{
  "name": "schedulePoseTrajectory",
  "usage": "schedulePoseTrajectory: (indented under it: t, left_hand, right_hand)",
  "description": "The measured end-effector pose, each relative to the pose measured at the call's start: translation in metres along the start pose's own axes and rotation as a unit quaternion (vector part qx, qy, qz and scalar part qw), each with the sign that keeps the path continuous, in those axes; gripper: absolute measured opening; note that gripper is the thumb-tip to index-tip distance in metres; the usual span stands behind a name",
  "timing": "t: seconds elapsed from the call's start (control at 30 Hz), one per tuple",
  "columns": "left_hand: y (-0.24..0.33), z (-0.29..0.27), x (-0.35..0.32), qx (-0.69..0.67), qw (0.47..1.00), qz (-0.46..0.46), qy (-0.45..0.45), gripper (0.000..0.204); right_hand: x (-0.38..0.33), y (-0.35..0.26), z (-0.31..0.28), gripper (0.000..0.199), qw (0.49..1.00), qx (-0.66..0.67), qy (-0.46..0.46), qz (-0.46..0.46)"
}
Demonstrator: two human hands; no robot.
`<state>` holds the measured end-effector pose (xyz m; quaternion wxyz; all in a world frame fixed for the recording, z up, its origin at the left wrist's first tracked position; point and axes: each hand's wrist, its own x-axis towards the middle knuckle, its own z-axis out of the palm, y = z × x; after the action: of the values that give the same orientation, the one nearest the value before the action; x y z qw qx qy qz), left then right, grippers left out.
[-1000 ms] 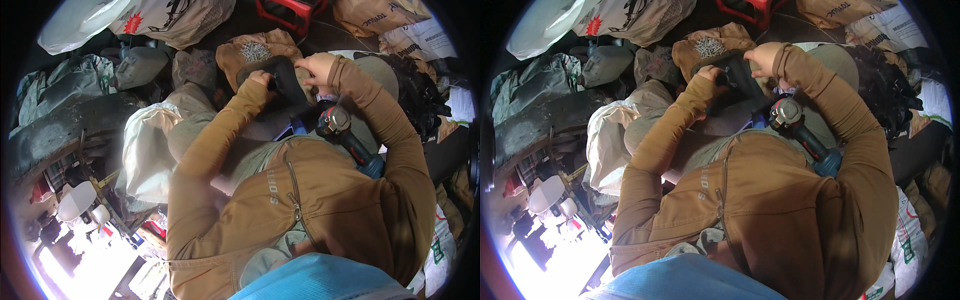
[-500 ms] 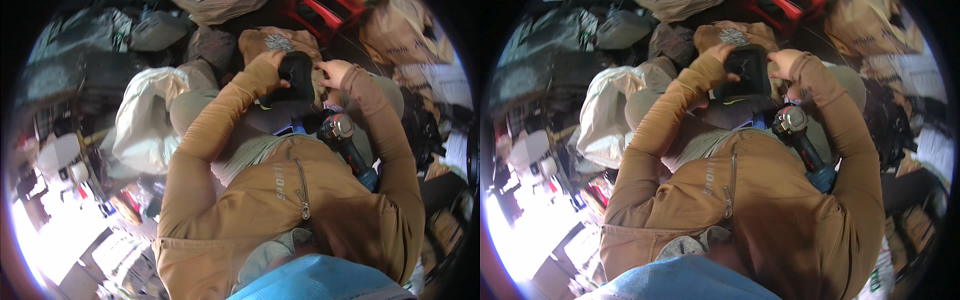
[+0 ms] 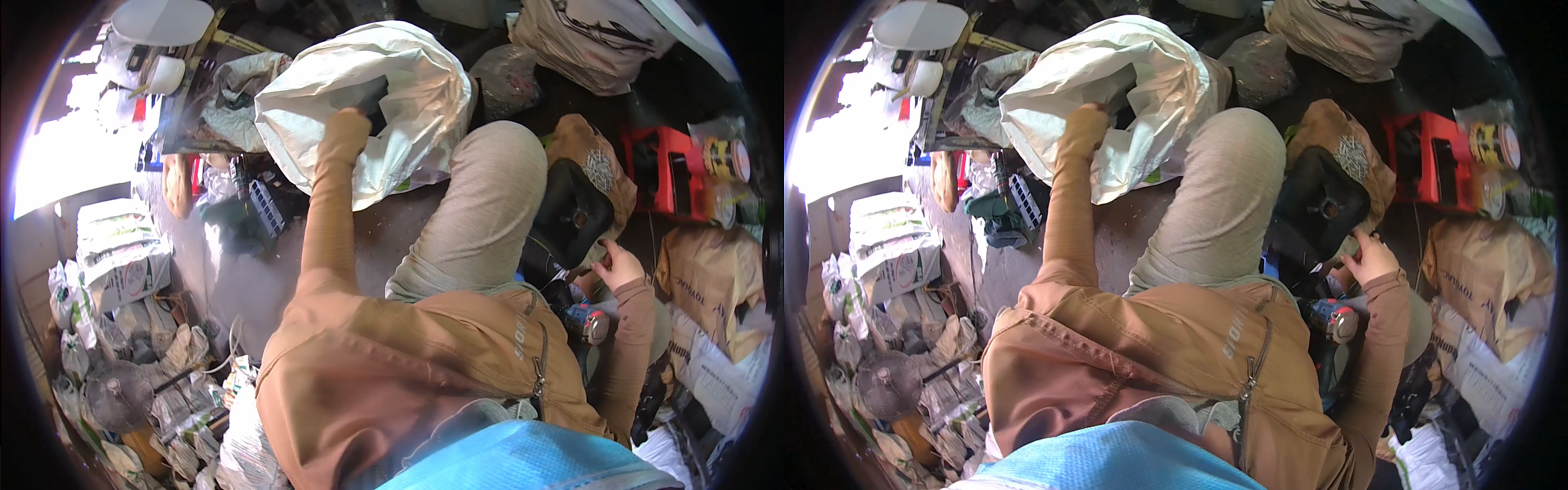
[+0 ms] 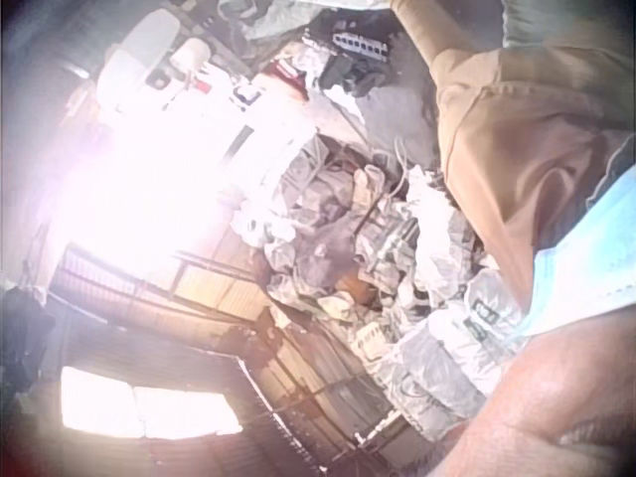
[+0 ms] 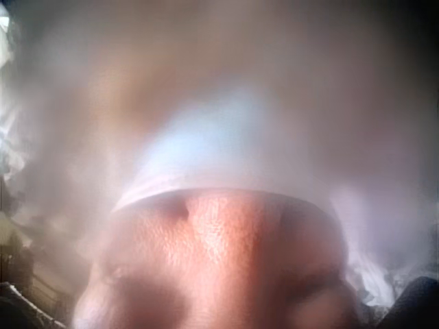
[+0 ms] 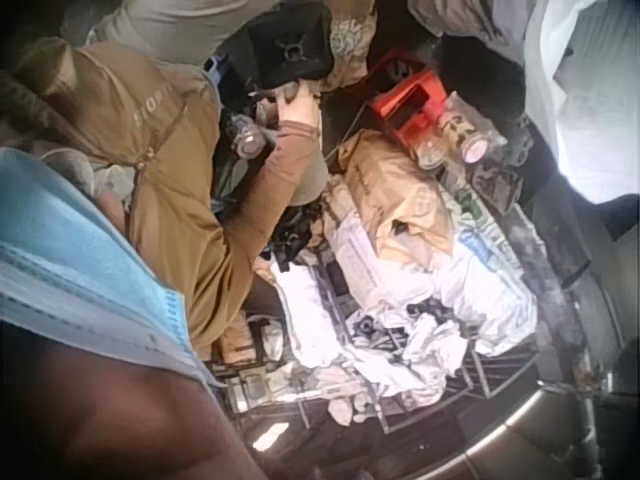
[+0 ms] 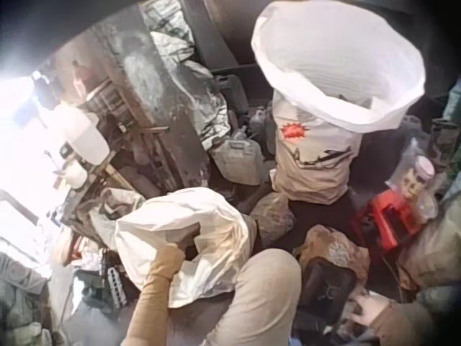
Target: The person sits on the floor and uses a cordless drill to fasten screws into a black metal part. They repeatedly pick up screws, align them with the part, and drive them in with the drill.
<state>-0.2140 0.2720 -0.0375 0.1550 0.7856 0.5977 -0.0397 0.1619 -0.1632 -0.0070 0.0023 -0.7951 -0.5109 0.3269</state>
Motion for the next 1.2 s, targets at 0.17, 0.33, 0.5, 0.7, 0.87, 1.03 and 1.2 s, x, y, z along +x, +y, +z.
schedulePoseTrajectory:
  t: [0.17, 0.33, 0.5, 0.7, 0.87, 1.03, 1.2]
  left_hand:
    - [0.019, 0.044, 0.083, 0.045, 0.990, -0.056, -0.119, 0.029]
    - [0.009, 0.088, 0.097, 0.041, 0.992, -0.086, -0.084, 0.029]
    - [-0.002, 0.122, 0.089, 0.058, 0.996, -0.061, 0.023, 0.029]
    - [-0.018, 0.134, 0.093, 0.067, 0.994, -0.023, 0.088, 0.029]
    - [-0.017, 0.130, 0.094, 0.063, 0.986, 0.042, 0.149, 0.029]
    - [-0.012, 0.072, 0.041, 0.069, 0.991, 0.064, 0.098, 0.031]
    - [-0.006, -0.054, -0.042, -0.115, 0.988, 0.086, 0.052, 0.039]
  right_hand:
    - [0.016, 0.005, 0.001, 0.047, 0.998, 0.021, -0.033, 0.040]
    - [0.025, 0.011, 0.007, 0.047, 0.999, 0.015, -0.012, 0.039]
    - [0.030, 0.013, 0.015, 0.049, 0.999, -0.025, -0.026, 0.040]
    - [0.031, 0.012, 0.017, 0.050, 0.996, -0.036, -0.036, 0.070]
    - [0.023, 0.007, 0.010, 0.050, 0.998, -0.016, -0.010, 0.053]
    - [0.015, 0.007, -0.001, 0.049, 0.999, -0.004, 0.020, 0.037]
    - [0.006, 0.001, -0.012, 0.040, 0.991, 0.078, 0.107, -0.008]
